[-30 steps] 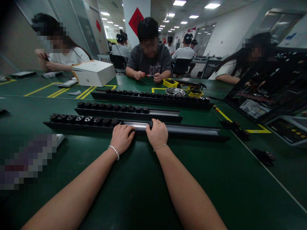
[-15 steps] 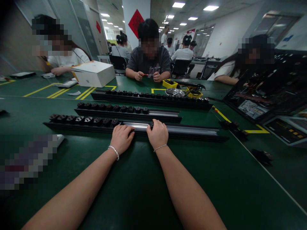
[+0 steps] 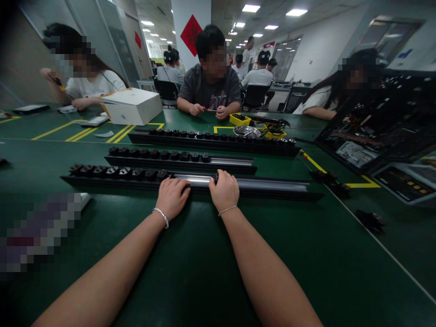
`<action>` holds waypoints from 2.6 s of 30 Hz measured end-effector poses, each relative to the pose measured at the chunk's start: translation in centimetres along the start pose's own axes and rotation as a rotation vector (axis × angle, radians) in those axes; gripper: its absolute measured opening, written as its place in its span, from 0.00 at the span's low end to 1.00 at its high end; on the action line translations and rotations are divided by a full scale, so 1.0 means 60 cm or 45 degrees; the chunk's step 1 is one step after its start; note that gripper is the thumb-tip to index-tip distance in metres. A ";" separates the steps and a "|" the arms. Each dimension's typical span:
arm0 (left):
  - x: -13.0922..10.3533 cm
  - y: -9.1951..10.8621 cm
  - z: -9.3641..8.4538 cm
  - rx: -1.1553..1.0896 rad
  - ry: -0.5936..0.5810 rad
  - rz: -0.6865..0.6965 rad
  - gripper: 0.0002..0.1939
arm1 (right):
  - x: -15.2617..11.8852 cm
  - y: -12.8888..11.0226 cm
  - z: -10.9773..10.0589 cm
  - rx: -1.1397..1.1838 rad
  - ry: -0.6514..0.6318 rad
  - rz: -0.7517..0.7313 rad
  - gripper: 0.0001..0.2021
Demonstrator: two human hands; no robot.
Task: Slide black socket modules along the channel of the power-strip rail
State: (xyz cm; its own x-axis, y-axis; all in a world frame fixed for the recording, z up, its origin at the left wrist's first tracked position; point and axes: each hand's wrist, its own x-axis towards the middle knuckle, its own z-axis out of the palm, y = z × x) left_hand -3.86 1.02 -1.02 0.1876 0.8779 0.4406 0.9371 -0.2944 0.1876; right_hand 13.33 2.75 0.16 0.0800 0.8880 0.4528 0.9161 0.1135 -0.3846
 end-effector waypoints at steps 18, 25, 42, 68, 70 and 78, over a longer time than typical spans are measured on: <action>0.000 -0.003 0.004 -0.019 0.009 0.006 0.12 | 0.007 0.006 -0.011 -0.023 -0.057 0.107 0.17; 0.000 -0.003 0.003 -0.009 -0.004 -0.004 0.12 | 0.007 0.007 -0.015 -0.014 -0.065 0.101 0.14; 0.000 -0.003 0.004 0.000 0.007 0.010 0.13 | 0.014 0.032 -0.027 -0.150 -0.123 0.069 0.14; 0.001 -0.002 0.006 -0.003 0.016 -0.017 0.12 | 0.010 0.050 -0.018 -0.112 0.043 0.069 0.14; 0.001 -0.001 0.006 -0.002 0.013 -0.026 0.12 | 0.010 0.051 -0.017 -0.101 0.049 0.068 0.15; 0.002 -0.001 0.005 -0.009 0.010 -0.034 0.12 | 0.010 0.054 -0.016 -0.075 0.070 0.061 0.14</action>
State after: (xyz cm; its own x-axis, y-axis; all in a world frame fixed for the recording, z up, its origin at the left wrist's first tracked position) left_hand -3.78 1.25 -1.22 0.1604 0.8824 0.4422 0.9395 -0.2738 0.2056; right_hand 16.73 3.21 -0.08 0.1442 0.8657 0.4793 0.9321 0.0438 -0.3596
